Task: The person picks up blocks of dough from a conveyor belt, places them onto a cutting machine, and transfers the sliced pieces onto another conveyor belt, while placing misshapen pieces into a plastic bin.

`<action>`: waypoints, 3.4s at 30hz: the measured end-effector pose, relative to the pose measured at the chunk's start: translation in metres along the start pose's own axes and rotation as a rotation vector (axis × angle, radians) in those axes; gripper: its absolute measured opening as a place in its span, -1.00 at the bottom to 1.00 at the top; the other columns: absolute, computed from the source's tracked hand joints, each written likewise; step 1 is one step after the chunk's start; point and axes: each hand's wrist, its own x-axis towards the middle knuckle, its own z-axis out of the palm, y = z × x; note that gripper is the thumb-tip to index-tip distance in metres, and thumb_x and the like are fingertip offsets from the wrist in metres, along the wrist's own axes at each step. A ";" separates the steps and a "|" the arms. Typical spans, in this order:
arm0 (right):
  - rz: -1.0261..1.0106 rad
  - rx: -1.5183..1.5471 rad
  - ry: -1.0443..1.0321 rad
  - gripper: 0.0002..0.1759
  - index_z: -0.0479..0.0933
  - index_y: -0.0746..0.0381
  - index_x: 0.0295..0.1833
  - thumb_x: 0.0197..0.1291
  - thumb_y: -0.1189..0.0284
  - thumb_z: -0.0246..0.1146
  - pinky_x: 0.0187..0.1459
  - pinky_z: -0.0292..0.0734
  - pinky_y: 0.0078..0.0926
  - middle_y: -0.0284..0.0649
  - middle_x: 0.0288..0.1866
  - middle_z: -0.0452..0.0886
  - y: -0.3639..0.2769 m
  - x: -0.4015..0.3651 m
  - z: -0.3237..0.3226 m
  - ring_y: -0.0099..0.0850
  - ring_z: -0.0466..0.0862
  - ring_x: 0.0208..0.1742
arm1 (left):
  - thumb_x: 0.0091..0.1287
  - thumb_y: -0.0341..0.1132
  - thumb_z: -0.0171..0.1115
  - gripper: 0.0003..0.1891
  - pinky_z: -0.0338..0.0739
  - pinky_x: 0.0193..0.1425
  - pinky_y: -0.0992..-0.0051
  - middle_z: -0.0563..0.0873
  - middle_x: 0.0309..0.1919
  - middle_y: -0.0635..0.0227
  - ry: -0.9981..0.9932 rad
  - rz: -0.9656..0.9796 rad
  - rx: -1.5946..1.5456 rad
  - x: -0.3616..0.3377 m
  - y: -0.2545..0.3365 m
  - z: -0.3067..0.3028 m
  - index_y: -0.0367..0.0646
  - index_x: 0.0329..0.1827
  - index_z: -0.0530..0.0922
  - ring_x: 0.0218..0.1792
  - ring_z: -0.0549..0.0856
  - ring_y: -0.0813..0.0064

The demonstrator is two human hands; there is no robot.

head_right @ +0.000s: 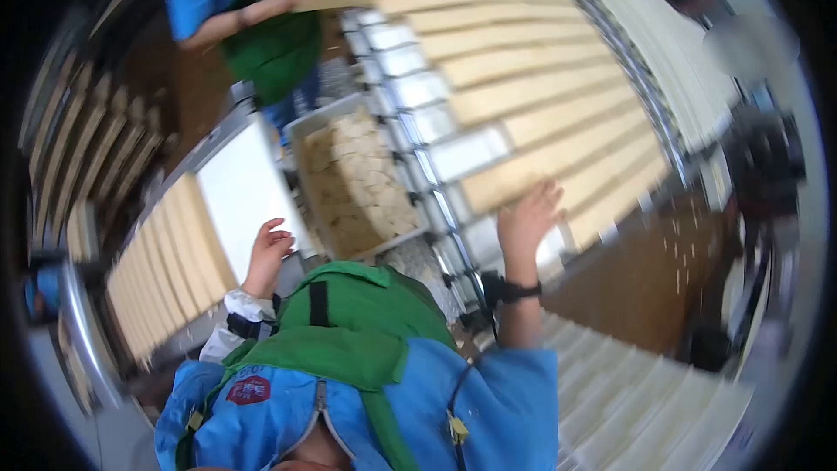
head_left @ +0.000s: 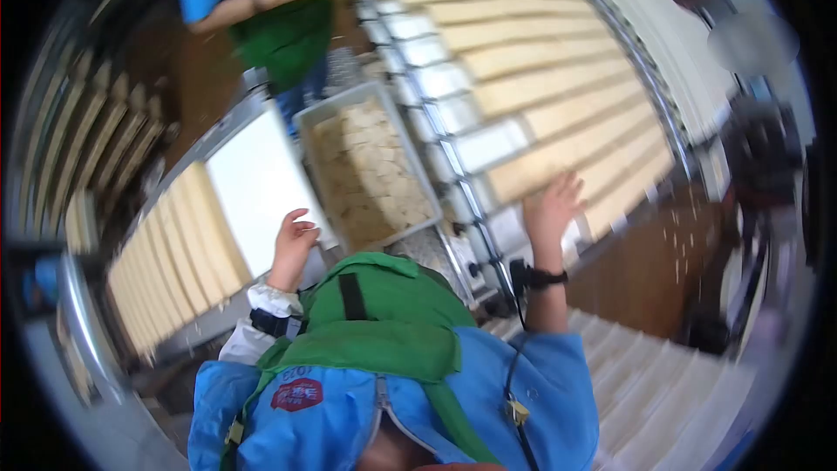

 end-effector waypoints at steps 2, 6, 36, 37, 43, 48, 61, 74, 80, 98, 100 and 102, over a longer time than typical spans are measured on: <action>-0.239 0.074 0.050 0.00 0.22 0.48 0.60 0.14 0.25 0.45 0.65 -0.09 0.36 0.31 0.70 0.13 -0.056 0.005 -0.007 0.27 0.03 0.74 | 0.35 -0.49 0.33 -0.42 0.60 -0.02 0.47 0.65 -0.09 0.34 0.100 -0.033 -0.009 -0.004 -0.025 -0.030 -0.13 0.45 0.41 -0.14 0.65 0.51; -0.740 0.415 0.008 -0.18 0.37 0.44 0.51 0.19 0.31 0.42 0.61 0.08 0.26 0.31 0.61 0.27 -0.193 -0.003 -0.005 0.26 0.21 0.65 | 0.30 -0.53 0.32 -0.29 0.56 -0.17 0.49 0.67 -0.29 0.32 0.295 -0.152 -0.117 -0.029 -0.053 -0.075 -0.17 0.54 0.28 -0.30 0.63 0.52; -1.188 0.202 -0.362 -0.25 0.53 0.33 0.32 0.03 0.14 0.34 0.48 0.23 0.14 -0.03 0.24 0.58 -0.756 -0.159 0.054 -0.10 0.49 0.38 | 0.39 -0.46 0.37 0.05 0.66 -0.13 0.60 0.68 0.04 0.26 0.187 -0.367 -0.637 -0.049 -0.053 -0.219 0.11 0.81 -0.15 -0.22 0.71 0.56; -1.162 0.185 -0.384 -0.24 0.55 0.34 0.29 -0.01 0.13 0.35 0.47 0.23 0.14 -0.03 0.21 0.59 -0.755 -0.156 0.052 -0.10 0.50 0.37 | 0.38 -0.45 0.37 0.05 0.67 -0.11 0.60 0.67 0.10 0.25 0.191 -0.372 -0.591 -0.048 -0.051 -0.217 0.11 0.81 -0.14 -0.19 0.71 0.56; -0.988 0.013 -0.345 -0.13 0.52 0.39 0.34 0.05 -0.04 0.35 0.42 0.34 0.21 0.09 0.34 0.56 -0.691 -0.090 0.047 -0.08 0.49 0.47 | 0.20 -0.26 0.51 0.04 0.71 0.00 0.32 0.76 0.10 0.00 0.206 -0.126 -0.074 -0.029 -0.070 -0.202 -0.02 0.74 0.10 -0.12 0.81 0.21; -0.594 0.348 -0.860 0.15 0.37 0.38 0.48 -0.14 -0.09 0.57 0.42 0.48 -0.08 0.28 0.44 0.49 -0.580 0.017 0.055 0.04 0.58 0.43 | 0.08 -0.18 0.57 0.05 0.69 0.09 0.12 0.76 0.11 -0.11 0.165 -0.056 0.366 -0.009 -0.038 -0.195 -0.05 0.68 0.21 0.03 0.80 -0.05; -0.750 0.425 -0.218 -0.39 0.61 -0.10 0.30 0.06 0.49 0.38 -0.04 0.58 0.01 0.08 -0.01 0.54 -0.323 -0.051 0.032 0.10 0.62 0.03 | -0.06 -0.28 0.64 -0.21 0.66 0.20 0.08 0.77 0.02 -0.01 0.177 0.188 0.821 0.032 -0.017 -0.129 0.00 0.34 0.53 0.10 0.72 -0.11; -0.269 0.426 -0.334 -0.22 0.63 -0.05 0.27 -0.21 0.49 0.64 0.20 0.62 -0.12 -0.02 0.01 0.58 0.098 -0.021 -0.101 0.07 0.64 0.12 | 0.09 -0.52 0.59 -0.08 0.56 0.32 0.37 0.61 0.25 0.24 -0.966 -0.060 0.266 -0.079 0.057 0.178 -0.19 0.55 0.30 0.24 0.63 0.37; -0.283 0.447 -0.575 -0.14 0.62 -0.10 0.28 -0.27 0.55 0.66 0.27 0.59 -0.18 -0.06 0.11 0.56 0.159 -0.017 -0.050 0.04 0.63 0.19 | 0.16 -0.58 0.49 -0.07 0.65 0.17 0.40 0.59 0.26 0.21 -0.957 -0.483 0.229 -0.126 0.043 0.230 -0.19 0.61 0.18 0.21 0.66 0.36; -0.076 0.442 -0.093 -0.68 0.62 0.33 -0.01 0.10 0.48 0.38 0.17 0.50 -0.07 -0.01 -0.02 0.57 0.087 -0.127 -0.076 -0.02 0.55 0.08 | 0.41 -0.60 0.31 -0.08 0.58 0.31 0.44 0.68 0.18 0.07 -0.871 -0.446 0.177 -0.125 0.030 0.289 -0.21 0.73 -0.07 0.22 0.69 0.38; -0.001 0.543 -0.127 -0.71 0.62 0.34 -0.05 0.12 0.46 0.39 0.15 0.51 -0.10 -0.02 -0.07 0.58 0.075 -0.144 -0.064 -0.03 0.54 0.04 | 0.45 -0.57 0.32 -0.13 0.61 0.25 0.46 0.73 0.11 0.09 -0.848 -0.446 0.198 -0.124 0.030 0.288 -0.20 0.71 -0.04 0.17 0.72 0.41; 0.062 0.593 -0.133 -0.68 0.62 0.34 -0.06 0.10 0.42 0.42 0.15 0.51 -0.11 -0.01 -0.06 0.58 0.073 -0.148 -0.062 -0.01 0.55 0.05 | 0.48 -0.54 0.32 -0.21 0.62 0.21 0.46 0.74 0.09 0.09 -0.825 -0.432 0.218 -0.122 0.021 0.284 -0.19 0.65 0.03 0.13 0.72 0.44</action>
